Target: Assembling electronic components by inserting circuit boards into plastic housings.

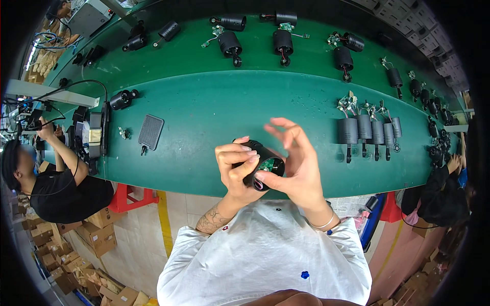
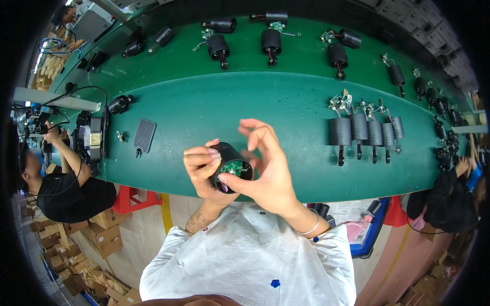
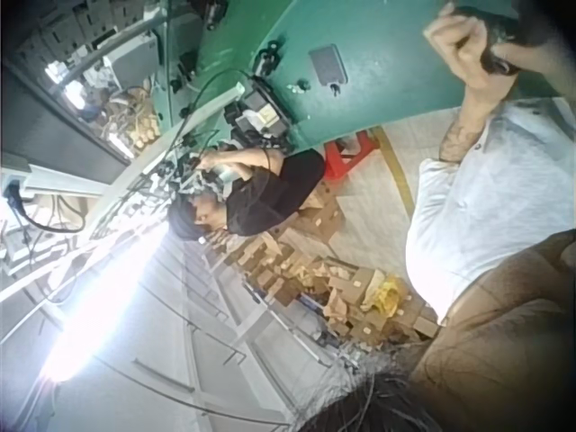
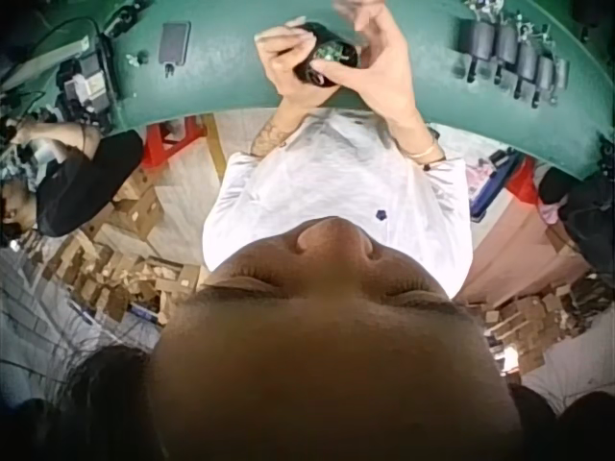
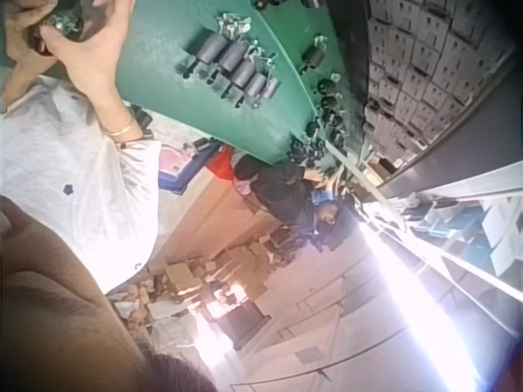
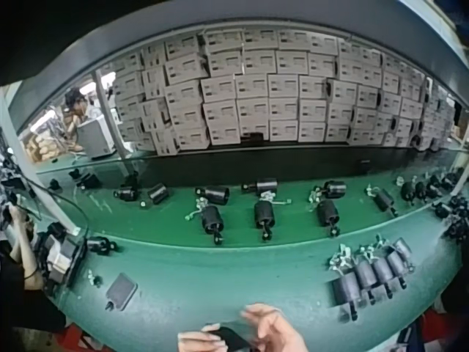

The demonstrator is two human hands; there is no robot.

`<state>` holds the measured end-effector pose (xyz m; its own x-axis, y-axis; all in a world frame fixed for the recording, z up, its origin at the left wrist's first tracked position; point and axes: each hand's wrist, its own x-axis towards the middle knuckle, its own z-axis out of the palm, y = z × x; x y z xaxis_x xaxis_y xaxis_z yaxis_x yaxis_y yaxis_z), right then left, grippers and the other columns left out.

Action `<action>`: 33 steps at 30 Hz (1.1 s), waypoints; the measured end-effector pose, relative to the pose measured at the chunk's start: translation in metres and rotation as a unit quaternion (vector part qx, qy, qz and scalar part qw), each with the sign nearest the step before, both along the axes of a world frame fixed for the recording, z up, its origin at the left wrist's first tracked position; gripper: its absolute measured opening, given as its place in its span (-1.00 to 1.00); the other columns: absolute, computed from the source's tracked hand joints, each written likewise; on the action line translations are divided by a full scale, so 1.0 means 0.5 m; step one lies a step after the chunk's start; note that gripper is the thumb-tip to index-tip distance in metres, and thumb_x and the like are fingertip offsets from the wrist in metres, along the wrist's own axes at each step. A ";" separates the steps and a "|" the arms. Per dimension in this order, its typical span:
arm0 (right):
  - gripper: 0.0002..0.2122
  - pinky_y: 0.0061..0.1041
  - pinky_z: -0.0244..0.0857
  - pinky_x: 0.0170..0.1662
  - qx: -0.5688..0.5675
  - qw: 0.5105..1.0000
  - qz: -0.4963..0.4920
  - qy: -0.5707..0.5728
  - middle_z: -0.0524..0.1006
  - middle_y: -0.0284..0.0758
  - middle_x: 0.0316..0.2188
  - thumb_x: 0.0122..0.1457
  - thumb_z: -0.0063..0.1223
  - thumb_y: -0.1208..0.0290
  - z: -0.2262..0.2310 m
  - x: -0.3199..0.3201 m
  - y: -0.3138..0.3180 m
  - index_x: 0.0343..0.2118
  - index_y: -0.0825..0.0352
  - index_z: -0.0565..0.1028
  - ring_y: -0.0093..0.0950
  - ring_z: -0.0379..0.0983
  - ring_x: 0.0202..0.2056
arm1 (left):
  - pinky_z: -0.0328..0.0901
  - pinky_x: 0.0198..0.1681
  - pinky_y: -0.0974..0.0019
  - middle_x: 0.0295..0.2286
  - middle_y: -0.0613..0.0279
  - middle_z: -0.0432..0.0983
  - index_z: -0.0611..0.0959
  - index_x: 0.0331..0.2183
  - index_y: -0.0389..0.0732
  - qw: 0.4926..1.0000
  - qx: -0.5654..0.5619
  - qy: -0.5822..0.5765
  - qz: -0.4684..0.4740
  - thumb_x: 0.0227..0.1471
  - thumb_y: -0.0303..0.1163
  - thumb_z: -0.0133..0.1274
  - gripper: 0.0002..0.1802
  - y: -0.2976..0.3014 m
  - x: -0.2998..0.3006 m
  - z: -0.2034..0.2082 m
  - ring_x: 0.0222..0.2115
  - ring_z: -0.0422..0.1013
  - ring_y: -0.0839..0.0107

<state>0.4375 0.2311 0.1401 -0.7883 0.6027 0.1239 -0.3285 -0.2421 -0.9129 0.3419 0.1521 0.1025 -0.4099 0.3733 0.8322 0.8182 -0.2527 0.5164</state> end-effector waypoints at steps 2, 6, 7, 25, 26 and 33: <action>-0.56 -0.19 0.14 0.16 -0.076 0.996 0.018 0.037 0.25 -0.16 0.13 -0.17 0.24 0.69 -0.002 -0.003 0.004 -0.17 0.29 0.37 -0.18 0.26 0.11 | 0.38 -0.11 0.06 -0.27 0.21 0.29 0.43 -0.20 -0.07 1.000 -0.005 0.015 0.005 -0.20 -0.50 0.26 -0.52 0.001 0.002 0.000 -0.25 0.25 0.31; -0.43 -0.24 0.16 0.13 -0.093 0.989 0.112 0.034 0.20 -0.14 0.14 -0.16 0.20 0.72 0.002 -0.005 0.013 -0.07 0.25 0.19 -0.19 0.28 0.08 | 0.36 -0.14 0.04 -0.29 0.24 0.36 0.48 -0.22 -0.04 1.000 0.007 0.015 0.022 -0.21 -0.54 0.24 -0.56 0.002 0.005 -0.007 -0.27 0.25 0.29; -0.43 -0.24 0.16 0.13 -0.093 0.989 0.112 0.034 0.20 -0.14 0.14 -0.16 0.20 0.72 0.003 -0.004 0.011 -0.07 0.25 0.19 -0.19 0.28 0.08 | 0.36 -0.14 0.04 -0.29 0.24 0.36 0.48 -0.22 -0.04 1.000 0.007 0.015 0.022 -0.21 -0.54 0.24 -0.56 0.001 0.005 -0.007 -0.27 0.25 0.29; -0.29 -0.40 0.24 0.06 -0.089 0.991 0.096 -0.010 0.21 -0.16 0.13 -0.25 0.27 0.68 0.001 0.011 0.008 0.06 0.31 0.21 -0.30 0.34 0.02 | 0.33 -0.17 0.13 -0.28 0.22 0.35 0.50 -0.23 -0.08 0.993 -0.018 -0.116 -0.029 -0.37 -0.50 0.32 -0.46 0.002 0.018 0.001 -0.27 0.26 0.28; -0.29 -0.40 0.24 0.06 -0.101 0.990 0.094 -0.011 0.22 -0.16 0.12 -0.26 0.27 0.67 -0.003 0.012 0.009 0.06 0.32 0.22 -0.31 0.34 0.02 | 0.33 -0.17 0.14 -0.29 0.22 0.35 0.50 -0.23 -0.09 0.992 -0.019 -0.122 -0.027 -0.39 -0.50 0.33 -0.45 0.003 0.020 0.001 -0.27 0.26 0.28; -0.33 -0.38 0.25 0.07 -0.130 0.987 0.071 -0.059 0.30 -0.15 0.06 -0.27 0.25 0.69 -0.027 0.009 0.021 0.02 0.36 0.26 -0.31 0.34 -0.01 | 0.32 -0.17 0.14 -0.29 0.21 0.35 0.49 -0.25 -0.13 0.989 -0.046 -0.142 -0.021 -0.41 -0.50 0.33 -0.45 0.009 0.024 0.003 -0.29 0.28 0.27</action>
